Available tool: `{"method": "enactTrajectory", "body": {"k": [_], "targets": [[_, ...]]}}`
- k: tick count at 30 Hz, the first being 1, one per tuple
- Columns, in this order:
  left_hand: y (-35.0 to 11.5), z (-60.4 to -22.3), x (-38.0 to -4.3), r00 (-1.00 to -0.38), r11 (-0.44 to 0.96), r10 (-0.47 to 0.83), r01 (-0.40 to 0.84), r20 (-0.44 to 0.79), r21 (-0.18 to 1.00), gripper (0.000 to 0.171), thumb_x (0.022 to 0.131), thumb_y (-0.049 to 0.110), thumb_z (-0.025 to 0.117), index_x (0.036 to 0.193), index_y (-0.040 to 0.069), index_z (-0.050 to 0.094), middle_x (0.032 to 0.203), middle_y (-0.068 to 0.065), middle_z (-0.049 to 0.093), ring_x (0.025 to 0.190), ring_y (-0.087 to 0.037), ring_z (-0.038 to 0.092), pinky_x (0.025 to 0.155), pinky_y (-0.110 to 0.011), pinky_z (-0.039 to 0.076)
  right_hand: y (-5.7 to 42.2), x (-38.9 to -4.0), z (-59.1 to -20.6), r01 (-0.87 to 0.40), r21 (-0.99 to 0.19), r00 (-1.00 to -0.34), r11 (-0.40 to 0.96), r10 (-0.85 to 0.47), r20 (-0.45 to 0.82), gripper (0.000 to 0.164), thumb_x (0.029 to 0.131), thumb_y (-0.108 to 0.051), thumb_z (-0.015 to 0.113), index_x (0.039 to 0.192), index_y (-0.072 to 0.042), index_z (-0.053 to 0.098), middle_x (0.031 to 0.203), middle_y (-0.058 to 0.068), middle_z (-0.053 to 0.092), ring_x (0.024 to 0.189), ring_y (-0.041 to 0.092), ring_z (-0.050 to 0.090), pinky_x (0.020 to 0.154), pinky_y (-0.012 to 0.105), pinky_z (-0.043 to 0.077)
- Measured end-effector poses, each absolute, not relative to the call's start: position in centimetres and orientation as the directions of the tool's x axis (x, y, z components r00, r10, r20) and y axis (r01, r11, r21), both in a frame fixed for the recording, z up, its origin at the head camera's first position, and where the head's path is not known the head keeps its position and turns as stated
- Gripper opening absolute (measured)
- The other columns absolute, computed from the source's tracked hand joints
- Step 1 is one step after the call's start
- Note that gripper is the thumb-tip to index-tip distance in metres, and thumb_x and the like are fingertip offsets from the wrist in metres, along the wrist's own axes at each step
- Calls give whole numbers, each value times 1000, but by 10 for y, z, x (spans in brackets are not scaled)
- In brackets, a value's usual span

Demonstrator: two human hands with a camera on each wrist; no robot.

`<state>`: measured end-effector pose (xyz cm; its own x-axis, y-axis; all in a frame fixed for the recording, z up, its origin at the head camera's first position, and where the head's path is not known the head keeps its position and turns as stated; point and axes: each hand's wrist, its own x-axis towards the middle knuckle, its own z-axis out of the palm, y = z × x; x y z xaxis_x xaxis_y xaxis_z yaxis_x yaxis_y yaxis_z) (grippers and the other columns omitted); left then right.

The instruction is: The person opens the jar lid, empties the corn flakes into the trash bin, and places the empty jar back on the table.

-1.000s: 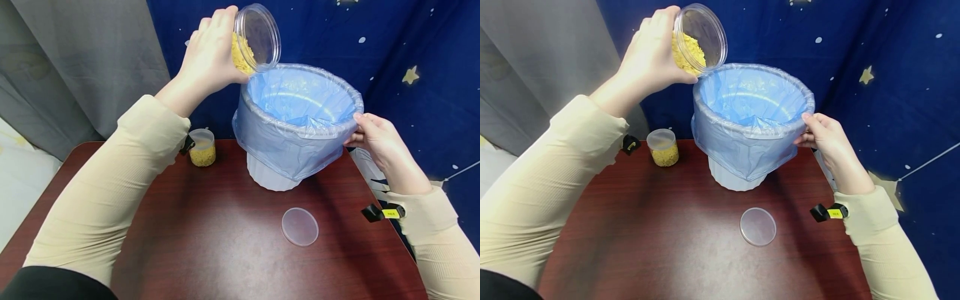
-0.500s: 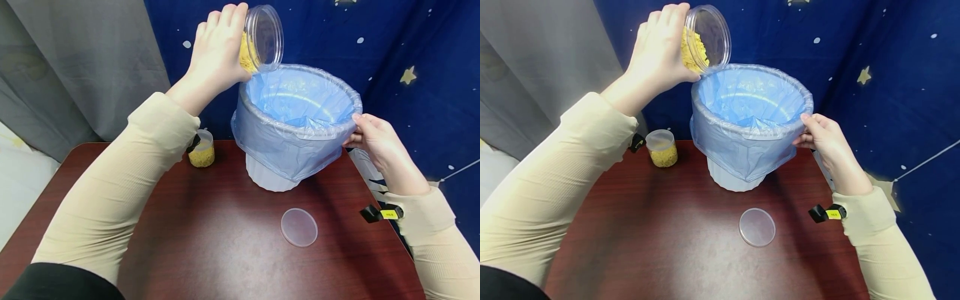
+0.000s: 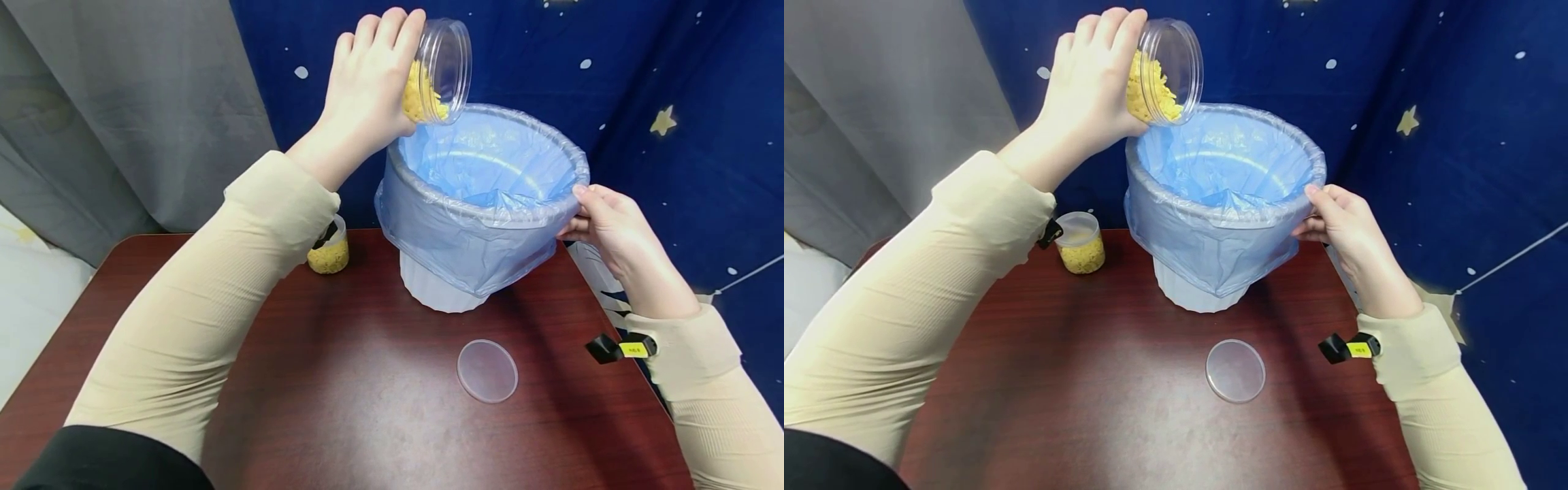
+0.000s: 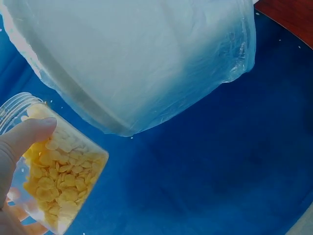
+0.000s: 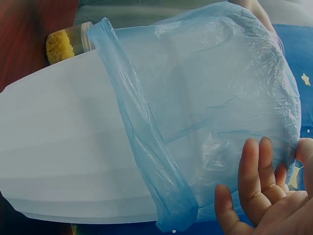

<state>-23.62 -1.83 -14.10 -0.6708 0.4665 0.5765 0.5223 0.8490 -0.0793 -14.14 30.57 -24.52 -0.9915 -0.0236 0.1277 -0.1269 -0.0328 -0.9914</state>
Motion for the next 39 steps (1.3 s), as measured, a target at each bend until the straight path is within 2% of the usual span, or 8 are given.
{"method": "enactTrajectory", "body": {"k": [9,20,28,35,39], "targets": [[-15,-147,-237,-610,826,509,545,608,-144,87,78,24,74,149,8,26,145,-14,33,129,-32,28,102,-47,26,305,-142,-245,-127,-991,-991,-36,-32,129,21,99,-22,54,86,-7,58,70,5,66,62,14,64,64,25,53],[-7,-150,-237,-620,827,536,521,573,-210,90,80,25,75,151,13,22,151,-13,26,136,-32,20,107,-51,18,304,-143,-244,-120,-992,-992,-47,-37,122,21,99,-23,55,86,-7,58,69,5,66,62,14,64,64,25,53],[-1,-153,-237,-588,813,559,527,585,-247,85,81,17,73,151,14,24,151,-13,27,138,-33,20,107,-54,18,305,-143,-244,-124,-991,-991,-49,-36,126,19,99,-22,54,87,-7,57,69,4,66,62,14,64,64,25,53],[2,-158,-238,-559,803,573,528,600,-275,66,92,-3,48,151,16,27,151,-12,29,140,-32,20,108,-54,17,306,-142,-245,-119,-992,-992,-52,-39,121,19,99,-22,54,88,-7,57,70,4,66,63,14,64,64,25,53],[2,-160,-237,-558,800,579,527,594,-285,61,96,-7,38,151,17,27,150,-12,30,140,-32,19,108,-54,17,307,-142,-246,-125,-989,-990,-74,-54,129,19,99,-21,54,88,-6,56,69,5,67,61,15,65,64,26,53]]}}
